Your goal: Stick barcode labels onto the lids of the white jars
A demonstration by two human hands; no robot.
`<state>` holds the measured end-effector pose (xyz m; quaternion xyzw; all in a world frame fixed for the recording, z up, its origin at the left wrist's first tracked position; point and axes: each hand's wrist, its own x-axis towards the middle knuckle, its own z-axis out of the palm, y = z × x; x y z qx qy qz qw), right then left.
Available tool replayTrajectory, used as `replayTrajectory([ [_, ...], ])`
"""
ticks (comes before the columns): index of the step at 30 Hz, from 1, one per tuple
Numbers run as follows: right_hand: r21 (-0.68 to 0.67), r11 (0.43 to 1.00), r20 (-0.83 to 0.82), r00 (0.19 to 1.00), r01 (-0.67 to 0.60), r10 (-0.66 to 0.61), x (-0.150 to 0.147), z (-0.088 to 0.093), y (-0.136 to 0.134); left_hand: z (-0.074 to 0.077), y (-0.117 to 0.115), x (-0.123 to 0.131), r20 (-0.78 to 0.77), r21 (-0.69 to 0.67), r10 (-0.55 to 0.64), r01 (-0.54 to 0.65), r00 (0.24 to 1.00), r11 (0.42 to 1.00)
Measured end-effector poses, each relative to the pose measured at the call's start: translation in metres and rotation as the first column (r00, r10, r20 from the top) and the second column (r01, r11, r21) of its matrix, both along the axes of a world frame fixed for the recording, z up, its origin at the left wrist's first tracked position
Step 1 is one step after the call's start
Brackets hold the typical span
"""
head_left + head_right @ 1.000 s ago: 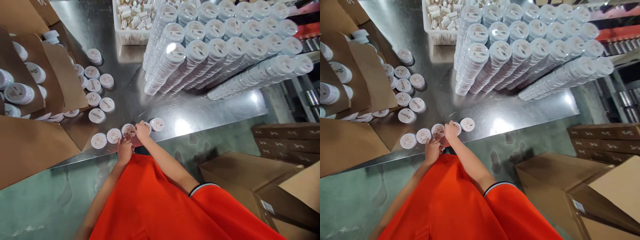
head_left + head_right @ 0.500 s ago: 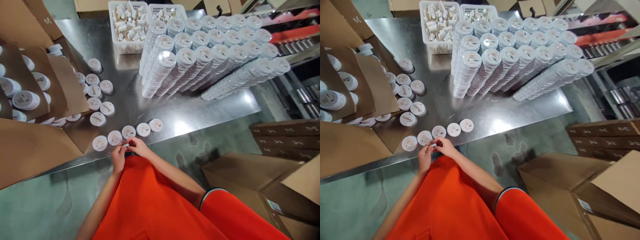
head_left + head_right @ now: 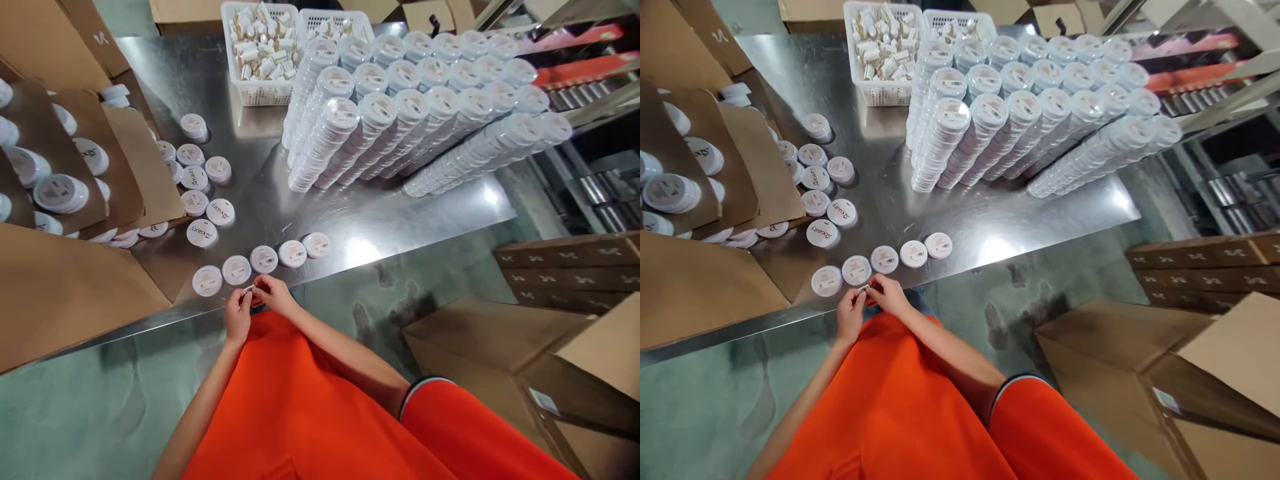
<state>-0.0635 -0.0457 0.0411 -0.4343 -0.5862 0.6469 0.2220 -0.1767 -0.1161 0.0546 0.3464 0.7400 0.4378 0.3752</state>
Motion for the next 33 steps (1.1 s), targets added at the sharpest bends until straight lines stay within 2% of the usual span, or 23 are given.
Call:
replayTrajectory([
  [4,0.163,0.986,0.135,0.990,0.022,-0.044,-0.007,-0.006,-0.004,-0.010,-0.005,-0.005,-0.090,-0.060,0.008,-0.013,0.996,0.998],
  [7,0.225,0.973,0.217,0.971,0.053,-0.104,-0.013,-0.012,0.003,-0.018,-0.012,-0.012,-0.292,-0.128,-0.012,-0.026,0.956,0.991],
  [9,0.237,0.969,0.329,0.932,0.073,-0.151,-0.018,-0.016,0.014,-0.023,-0.016,-0.017,-0.390,-0.140,-0.050,-0.005,0.920,0.990],
  [13,0.226,0.974,0.524,0.839,0.028,-0.146,-0.034,-0.023,0.036,-0.034,-0.013,-0.029,-0.406,-0.097,-0.177,0.150,0.897,0.984],
  [16,0.194,0.980,0.635,0.766,-0.037,-0.097,-0.049,-0.025,0.042,-0.043,-0.004,-0.035,-0.459,-0.131,-0.319,0.292,0.829,0.947],
  [18,0.174,0.983,0.692,0.718,-0.066,-0.074,-0.056,-0.025,0.042,-0.046,0.000,-0.038,-0.483,-0.172,-0.383,0.343,0.788,0.923],
  [22,0.163,0.983,0.719,0.692,-0.080,-0.063,-0.063,-0.024,0.040,-0.044,0.002,-0.040,-0.496,-0.223,-0.423,0.359,0.759,0.906],
  [28,0.163,0.978,0.785,0.617,-0.130,-0.049,-0.067,-0.017,0.038,-0.033,0.002,-0.039,-0.601,-0.374,-0.547,0.400,0.582,0.837],
  [33,0.182,0.972,0.801,0.596,-0.149,-0.059,-0.068,-0.018,0.036,-0.034,0.004,-0.040,-0.612,-0.392,-0.557,0.397,0.561,0.830],
])
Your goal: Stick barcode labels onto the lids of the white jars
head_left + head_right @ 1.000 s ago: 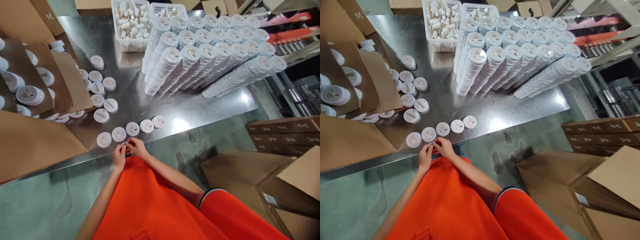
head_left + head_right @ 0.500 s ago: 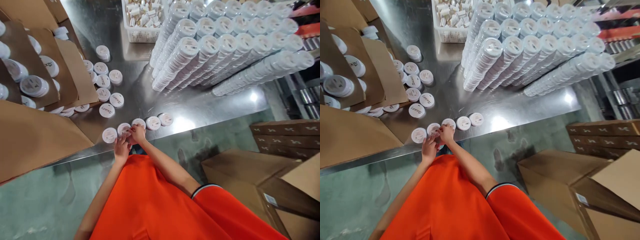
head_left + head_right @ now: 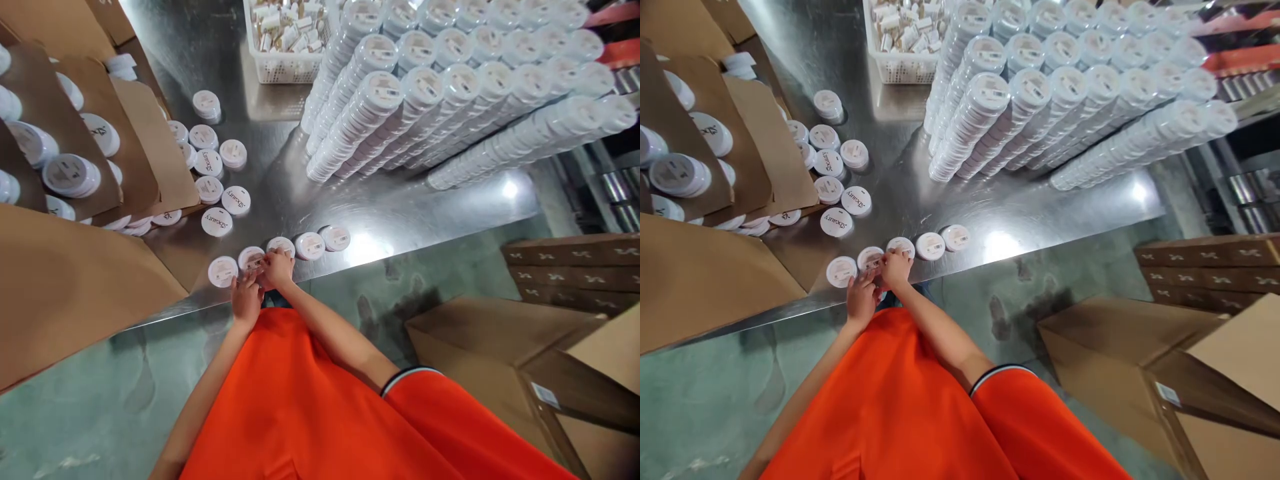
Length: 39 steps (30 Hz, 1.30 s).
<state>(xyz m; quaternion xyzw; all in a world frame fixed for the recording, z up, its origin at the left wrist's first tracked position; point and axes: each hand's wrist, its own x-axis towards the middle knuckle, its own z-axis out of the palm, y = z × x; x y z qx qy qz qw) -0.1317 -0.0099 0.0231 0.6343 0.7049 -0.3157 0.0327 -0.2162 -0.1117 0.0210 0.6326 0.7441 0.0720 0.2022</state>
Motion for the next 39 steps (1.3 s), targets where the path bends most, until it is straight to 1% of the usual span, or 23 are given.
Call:
replayTrajectory([
  [3,0.032,0.999,0.027,0.999,-0.042,0.041,0.001,-0.002,-0.001,0.000,0.001,0.000,-0.009,-0.008,-0.007,0.007,1.000,1.000],
  [6,0.093,0.980,0.064,0.983,-0.177,0.172,0.001,0.000,0.002,0.002,0.001,0.000,-0.010,-0.016,-0.019,0.018,1.000,1.000],
  [8,0.123,0.962,0.091,0.968,-0.243,0.233,0.000,0.002,0.006,0.003,0.001,0.001,-0.002,-0.016,-0.016,0.016,1.000,1.000],
  [12,0.155,0.950,0.133,0.959,-0.271,0.252,-0.003,0.005,0.012,0.003,0.001,0.001,0.013,-0.026,-0.003,0.003,1.000,1.000],
  [15,0.157,0.953,0.131,0.962,-0.258,0.239,-0.003,0.005,0.011,0.004,0.001,0.001,0.024,-0.039,0.011,-0.010,1.000,0.999],
  [20,0.167,0.970,0.129,0.979,-0.178,0.158,0.001,0.002,0.010,0.005,0.001,0.002,0.027,-0.038,0.027,-0.026,0.999,0.999],
  [25,0.162,0.971,0.090,0.983,-0.174,0.161,0.003,-0.003,0.013,0.001,0.002,0.003,0.065,0.002,0.073,-0.073,0.995,0.997],
  [27,0.167,0.979,0.017,0.993,-0.120,0.119,0.007,-0.006,0.012,0.000,0.002,0.000,0.122,0.040,0.105,-0.111,0.987,0.993],
  [29,0.155,0.988,-0.158,0.986,-0.025,0.050,0.015,-0.009,0.006,0.000,0.000,-0.005,0.223,0.102,0.155,-0.181,0.963,0.978],
  [30,0.130,0.991,-0.284,0.958,0.012,0.026,0.020,-0.010,0.002,0.001,-0.001,-0.008,0.291,0.137,0.188,-0.235,0.938,0.962],
  [31,0.087,0.996,-0.426,0.905,0.023,0.016,0.024,-0.011,-0.004,0.002,-0.003,-0.012,0.367,0.166,0.222,-0.299,0.903,0.940],
  [32,0.028,1.000,-0.566,0.824,0.001,0.015,0.028,-0.012,-0.011,0.003,-0.004,-0.014,0.443,0.184,0.254,-0.364,0.860,0.913],
  [33,-0.033,0.998,-0.686,0.728,-0.045,0.010,0.030,-0.012,-0.019,0.005,-0.006,-0.016,0.512,0.185,0.281,-0.424,0.812,0.887],
  [34,-0.089,0.991,-0.775,0.632,-0.097,-0.008,0.031,-0.012,-0.027,0.007,-0.008,-0.018,0.572,0.170,0.303,-0.471,0.762,0.865],
  [35,-0.139,0.981,-0.831,0.555,-0.135,-0.041,0.031,-0.011,-0.034,0.009,-0.010,-0.019,0.619,0.142,0.324,-0.508,0.716,0.850],
  [36,-0.182,0.972,-0.859,0.506,-0.151,-0.082,0.028,-0.010,-0.041,0.011,-0.011,-0.019,0.659,0.106,0.341,-0.532,0.670,0.840],
  [37,-0.219,0.965,-0.867,0.483,-0.146,-0.124,0.025,-0.007,-0.047,0.013,-0.013,-0.019,0.697,0.061,0.355,-0.545,0.623,0.836],
  [39,-0.274,0.956,-0.850,0.491,-0.103,-0.191,0.018,-0.001,-0.054,0.016,-0.016,-0.019,0.773,-0.022,0.371,-0.563,0.514,0.826],
])
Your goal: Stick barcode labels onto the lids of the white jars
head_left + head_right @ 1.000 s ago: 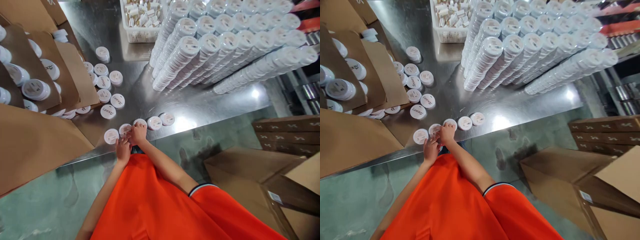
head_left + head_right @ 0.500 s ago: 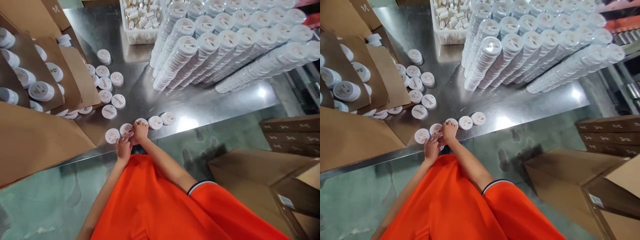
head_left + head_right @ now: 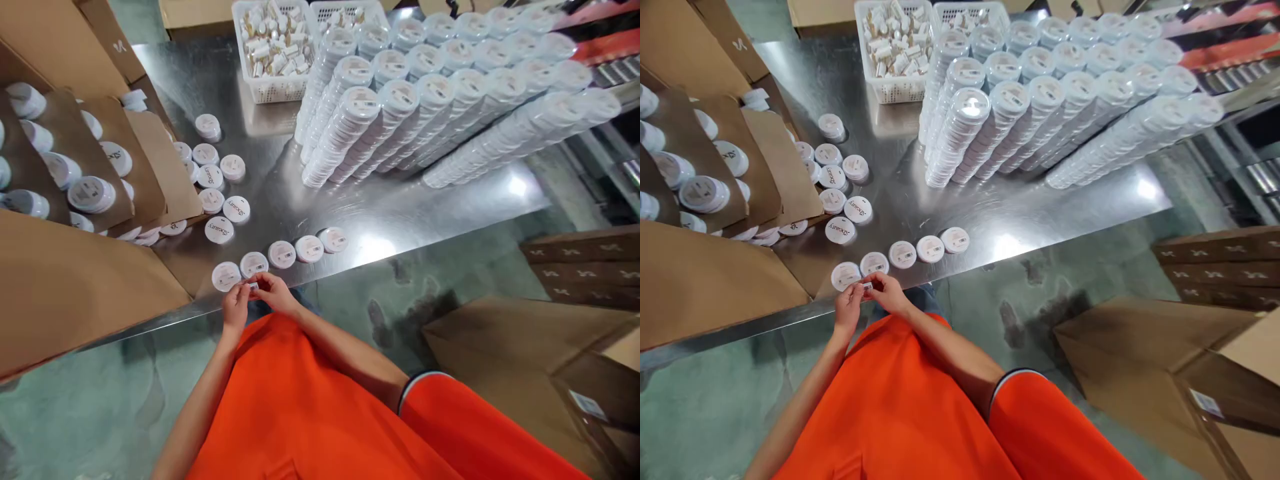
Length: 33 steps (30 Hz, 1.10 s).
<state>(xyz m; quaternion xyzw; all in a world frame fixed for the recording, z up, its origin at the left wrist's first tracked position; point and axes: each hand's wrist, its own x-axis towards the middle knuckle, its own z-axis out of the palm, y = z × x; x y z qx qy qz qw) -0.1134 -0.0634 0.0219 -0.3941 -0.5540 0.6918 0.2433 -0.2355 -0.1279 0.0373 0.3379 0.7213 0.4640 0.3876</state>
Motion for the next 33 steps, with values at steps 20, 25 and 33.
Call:
replayTrajectory([
  [20,0.141,0.981,0.275,0.946,0.136,-0.171,-0.023,0.013,-0.004,0.014,-0.019,0.003,-0.144,-0.166,0.115,-0.139,0.983,0.976],
  [25,0.218,0.974,0.546,0.820,0.059,-0.171,-0.036,0.012,0.019,-0.002,-0.029,-0.022,-0.571,-0.167,-0.074,-0.027,0.818,0.986],
  [33,0.194,0.945,0.817,0.576,-0.262,-0.008,-0.081,0.014,0.026,-0.030,-0.034,-0.037,-0.705,-0.336,-0.432,0.272,0.562,0.902],
])
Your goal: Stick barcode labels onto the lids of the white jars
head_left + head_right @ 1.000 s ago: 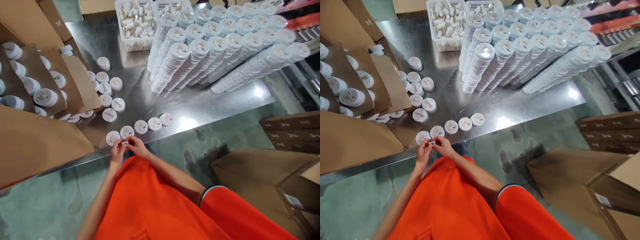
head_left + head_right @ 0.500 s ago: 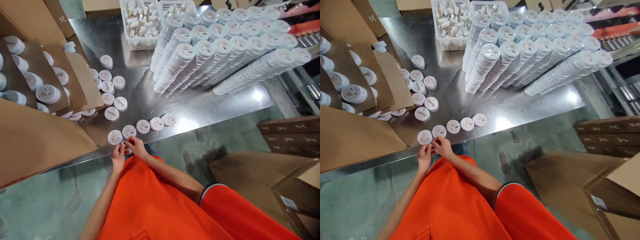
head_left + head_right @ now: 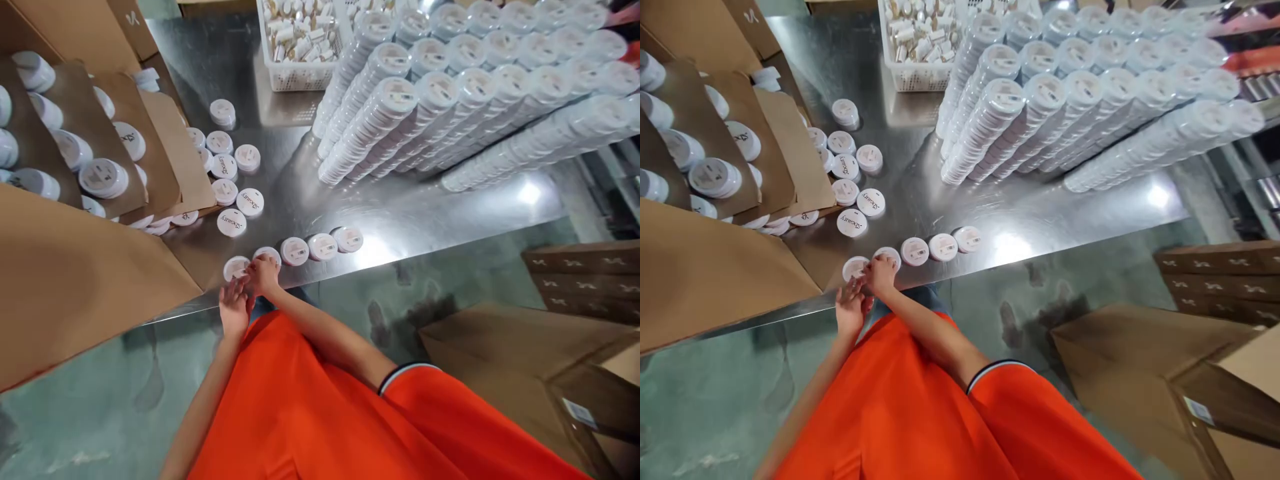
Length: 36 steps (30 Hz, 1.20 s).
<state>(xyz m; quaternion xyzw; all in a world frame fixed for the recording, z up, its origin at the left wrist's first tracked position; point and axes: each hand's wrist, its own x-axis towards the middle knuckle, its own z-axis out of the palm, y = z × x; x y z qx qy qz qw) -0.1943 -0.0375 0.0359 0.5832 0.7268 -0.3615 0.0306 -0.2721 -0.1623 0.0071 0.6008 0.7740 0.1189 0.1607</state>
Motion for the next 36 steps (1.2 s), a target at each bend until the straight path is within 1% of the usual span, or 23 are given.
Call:
replayTrajectory([
  [5,0.016,0.998,0.061,0.997,-0.055,0.054,-0.006,-0.006,0.000,0.000,0.001,0.002,0.009,-0.034,0.027,-0.027,1.000,0.999],
  [10,0.020,0.999,0.061,0.997,-0.047,0.046,-0.007,-0.007,-0.001,-0.001,0.003,-0.001,0.060,-0.060,0.040,-0.037,0.997,0.998],
  [17,0.029,0.999,0.090,0.995,-0.044,0.041,-0.010,-0.008,-0.004,-0.003,0.002,-0.002,0.086,-0.048,0.061,-0.057,0.994,0.997],
  [23,0.086,0.994,0.096,0.993,-0.070,0.062,-0.010,-0.008,-0.006,-0.003,0.002,-0.002,0.100,-0.030,0.051,-0.048,0.994,0.998],
  [25,0.132,0.983,0.105,0.988,-0.123,0.110,-0.009,-0.008,-0.006,-0.003,0.002,-0.001,0.102,-0.026,0.048,-0.046,0.994,0.999],
  [27,0.204,0.957,0.123,0.976,-0.204,0.182,-0.008,-0.007,-0.005,-0.003,0.001,-0.002,0.102,-0.026,0.042,-0.039,0.994,0.999],
  [29,0.264,0.930,0.138,0.964,-0.257,0.227,-0.008,-0.006,-0.003,-0.002,0.000,-0.002,0.098,-0.032,0.036,-0.033,0.994,0.999],
  [32,0.295,0.925,0.152,0.968,-0.238,0.201,-0.009,-0.006,0.003,-0.002,-0.001,-0.003,0.075,-0.041,0.031,-0.028,0.997,0.999],
  [34,0.292,0.930,0.161,0.969,-0.225,0.184,-0.009,-0.008,0.009,-0.003,-0.003,-0.004,0.046,-0.046,0.018,-0.016,0.999,0.999],
  [36,0.275,0.932,0.162,0.967,-0.234,0.195,-0.008,-0.010,0.014,-0.005,-0.003,-0.004,0.015,-0.052,0.006,-0.005,1.000,0.999],
])
